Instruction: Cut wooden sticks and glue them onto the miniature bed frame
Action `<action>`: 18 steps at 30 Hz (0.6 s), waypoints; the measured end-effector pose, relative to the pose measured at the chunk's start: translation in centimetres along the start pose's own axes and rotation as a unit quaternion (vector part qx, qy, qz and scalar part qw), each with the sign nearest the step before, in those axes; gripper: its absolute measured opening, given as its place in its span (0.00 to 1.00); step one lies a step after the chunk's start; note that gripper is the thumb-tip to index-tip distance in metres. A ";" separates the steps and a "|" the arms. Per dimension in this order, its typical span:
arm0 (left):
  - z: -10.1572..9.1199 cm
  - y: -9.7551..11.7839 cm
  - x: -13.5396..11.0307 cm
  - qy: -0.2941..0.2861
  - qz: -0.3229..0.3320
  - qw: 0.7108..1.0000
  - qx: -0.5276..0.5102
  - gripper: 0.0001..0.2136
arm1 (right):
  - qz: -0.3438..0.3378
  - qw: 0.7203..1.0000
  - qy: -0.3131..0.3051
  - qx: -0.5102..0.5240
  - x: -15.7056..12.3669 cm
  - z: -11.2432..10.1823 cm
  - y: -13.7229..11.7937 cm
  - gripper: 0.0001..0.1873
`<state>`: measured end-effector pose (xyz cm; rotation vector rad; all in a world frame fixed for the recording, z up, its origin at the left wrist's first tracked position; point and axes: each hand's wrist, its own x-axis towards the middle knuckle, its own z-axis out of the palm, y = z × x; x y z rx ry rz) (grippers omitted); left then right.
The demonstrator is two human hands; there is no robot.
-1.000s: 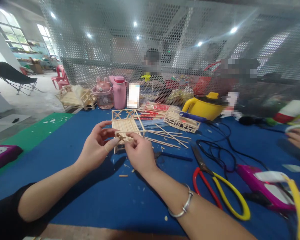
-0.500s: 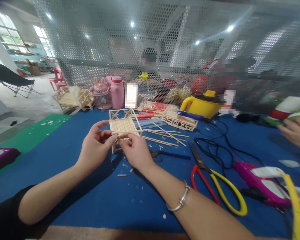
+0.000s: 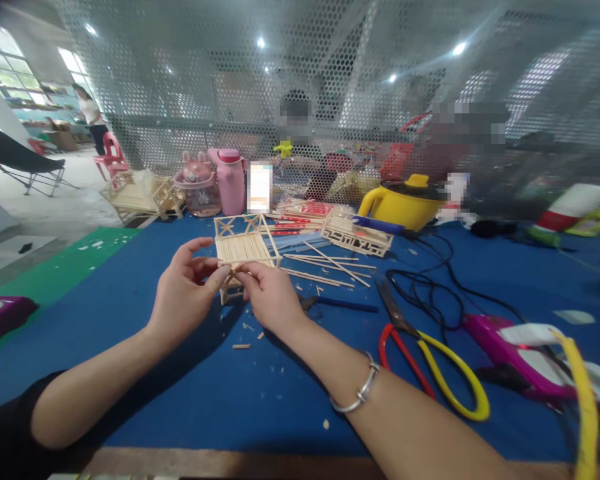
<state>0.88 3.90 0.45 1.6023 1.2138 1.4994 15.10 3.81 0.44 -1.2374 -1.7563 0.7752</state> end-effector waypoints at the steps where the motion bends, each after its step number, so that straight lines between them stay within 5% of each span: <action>1: -0.1 0.1 0.0 0.001 0.006 1.000 0.017 0.22 | -0.021 0.999 0.007 -0.026 0.0 -0.1 0.0 0.12; 9: -0.5 0.6 -0.1 -0.021 0.065 0.990 0.120 0.17 | -0.107 0.980 0.024 -0.168 -0.2 -0.4 -0.2 0.13; 18: -0.5 0.8 -0.1 -0.027 0.051 0.990 0.128 0.16 | -0.082 0.978 0.053 -0.187 -0.8 -0.8 -0.5 0.16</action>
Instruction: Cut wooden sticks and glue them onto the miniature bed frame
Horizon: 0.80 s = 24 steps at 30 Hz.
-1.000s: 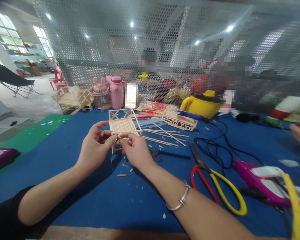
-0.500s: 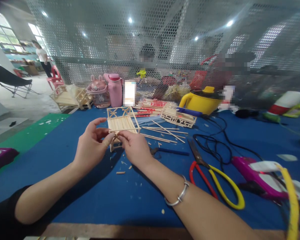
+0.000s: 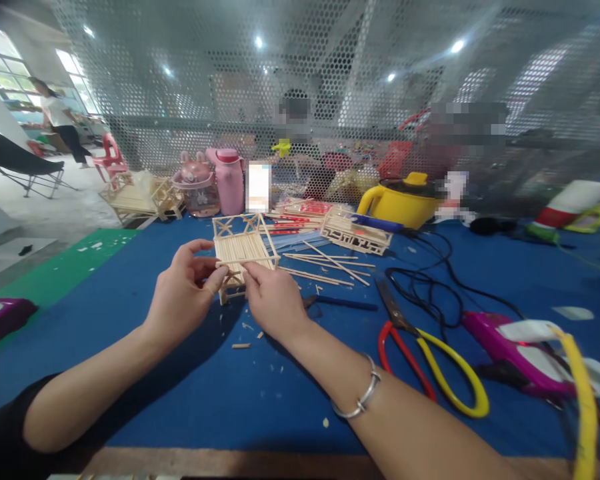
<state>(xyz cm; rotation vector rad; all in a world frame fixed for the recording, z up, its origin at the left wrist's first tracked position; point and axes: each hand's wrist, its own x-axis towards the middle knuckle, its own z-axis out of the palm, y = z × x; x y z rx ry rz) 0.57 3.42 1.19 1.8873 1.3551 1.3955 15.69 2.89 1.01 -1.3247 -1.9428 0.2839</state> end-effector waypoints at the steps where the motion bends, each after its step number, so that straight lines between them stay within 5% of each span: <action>1: 0.0 -0.1 0.0 0.001 0.000 1.000 -0.002 0.17 | 0.014 1.000 0.013 -0.006 -0.1 -0.1 0.0 0.16; 7: 0.0 -0.3 -0.1 0.019 -0.007 0.999 -0.025 0.24 | 0.055 0.995 0.083 -0.007 -0.2 -0.3 0.1 0.12; 16: -0.6 -0.9 -0.5 -0.006 -0.018 0.996 -0.090 0.26 | 0.006 0.997 0.064 -0.049 -0.4 -0.1 0.1 0.15; 24: -0.1 -1.0 -0.3 -0.021 -0.051 0.985 -0.163 0.28 | -0.028 0.998 0.048 0.027 0.1 0.9 -0.6 0.14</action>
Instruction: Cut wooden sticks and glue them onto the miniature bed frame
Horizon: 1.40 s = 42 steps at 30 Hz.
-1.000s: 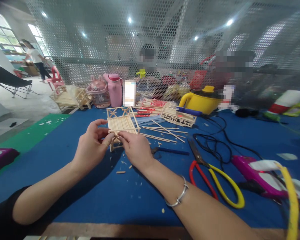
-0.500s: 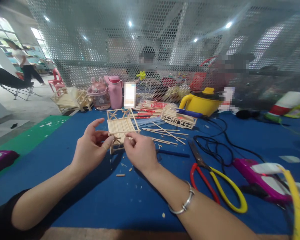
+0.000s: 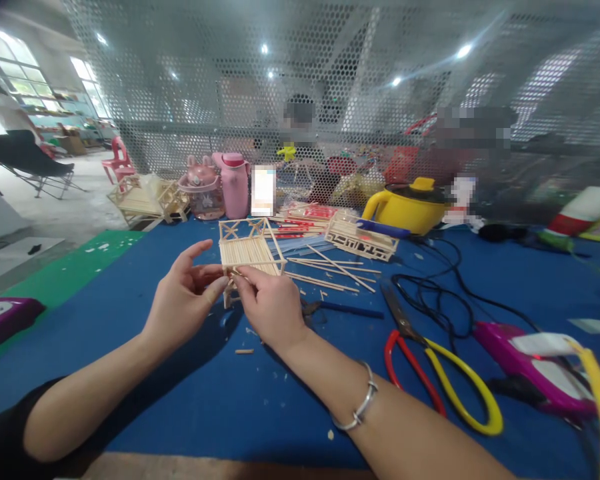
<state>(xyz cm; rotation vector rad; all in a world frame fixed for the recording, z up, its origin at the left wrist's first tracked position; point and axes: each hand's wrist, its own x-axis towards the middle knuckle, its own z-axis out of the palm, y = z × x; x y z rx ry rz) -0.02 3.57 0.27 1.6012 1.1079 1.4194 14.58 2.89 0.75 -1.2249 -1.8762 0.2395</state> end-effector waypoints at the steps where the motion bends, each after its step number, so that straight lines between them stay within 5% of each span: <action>1: 0.0 0.0 0.0 -0.001 0.002 1.000 0.004 0.28 | 0.003 1.000 0.002 0.018 0.0 0.1 -0.1 0.13; 14: -0.1 -0.4 0.1 0.009 0.000 1.000 0.027 0.25 | 0.088 0.982 0.014 0.165 0.3 1.0 0.0 0.10; 22: -0.1 -0.2 -0.1 0.022 0.018 0.996 0.085 0.21 | -0.023 0.999 0.043 0.020 -0.2 0.9 0.6 0.11; 36: 0.2 0.2 -0.2 0.032 0.018 0.995 0.089 0.23 | -0.074 0.991 0.008 -0.109 -0.8 0.3 -0.1 0.15; 42: 0.1 0.4 -0.3 0.031 0.006 0.997 0.068 0.23 | -0.069 0.988 0.119 -0.073 -0.9 -1.7 0.0 0.13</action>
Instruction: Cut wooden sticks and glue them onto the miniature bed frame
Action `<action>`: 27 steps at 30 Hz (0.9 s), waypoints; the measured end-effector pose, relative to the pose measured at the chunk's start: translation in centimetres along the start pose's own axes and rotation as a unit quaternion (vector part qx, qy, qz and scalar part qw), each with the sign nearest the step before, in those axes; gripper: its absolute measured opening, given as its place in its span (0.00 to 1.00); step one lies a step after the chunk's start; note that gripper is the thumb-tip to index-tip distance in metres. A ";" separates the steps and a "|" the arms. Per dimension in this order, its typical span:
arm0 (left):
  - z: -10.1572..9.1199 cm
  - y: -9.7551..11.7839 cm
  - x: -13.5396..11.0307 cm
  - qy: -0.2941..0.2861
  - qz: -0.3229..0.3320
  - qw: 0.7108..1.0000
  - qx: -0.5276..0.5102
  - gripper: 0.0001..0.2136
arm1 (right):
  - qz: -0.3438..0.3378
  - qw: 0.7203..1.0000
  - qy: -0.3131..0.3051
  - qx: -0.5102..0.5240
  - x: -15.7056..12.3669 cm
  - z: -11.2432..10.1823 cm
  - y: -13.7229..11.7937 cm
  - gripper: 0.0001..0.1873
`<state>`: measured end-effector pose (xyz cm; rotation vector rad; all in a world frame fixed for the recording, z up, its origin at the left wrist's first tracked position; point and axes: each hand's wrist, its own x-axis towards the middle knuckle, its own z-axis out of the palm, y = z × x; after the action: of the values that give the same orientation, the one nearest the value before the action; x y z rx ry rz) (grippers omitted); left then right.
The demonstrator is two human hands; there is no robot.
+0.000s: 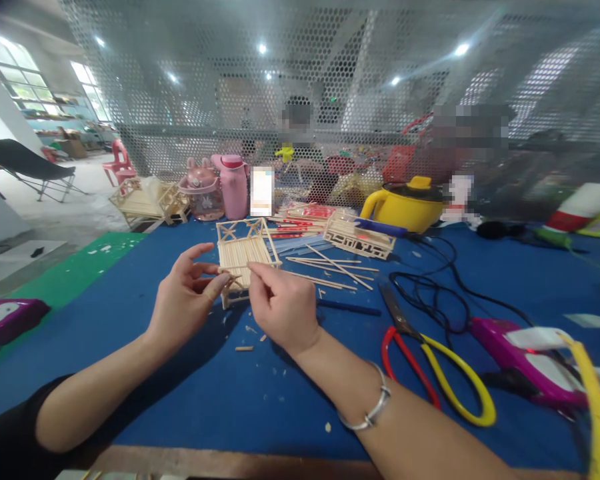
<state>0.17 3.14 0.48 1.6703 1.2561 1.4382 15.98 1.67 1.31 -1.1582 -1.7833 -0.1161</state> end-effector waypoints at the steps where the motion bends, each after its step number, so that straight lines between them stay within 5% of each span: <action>1: 0.0 0.0 0.0 -0.001 0.001 1.000 0.001 0.23 | 0.012 1.000 0.007 0.000 0.1 -0.2 0.2 0.13; 13: -0.2 -0.2 0.1 -0.017 0.010 1.000 0.018 0.19 | 0.022 0.989 -0.148 0.014 0.2 1.3 0.4 0.15; 21: -0.2 -0.2 0.1 -0.007 0.012 0.999 0.030 0.21 | 0.003 0.992 -0.103 0.075 0.1 1.8 0.2 0.13; 27: -0.2 -0.8 0.3 0.003 0.010 1.000 0.007 0.26 | 0.136 0.959 -0.117 0.218 0.0 2.5 0.2 0.12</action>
<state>-0.20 3.66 -0.08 1.6944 1.2589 1.4512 14.42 3.08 -0.09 -1.1070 -1.7117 0.5726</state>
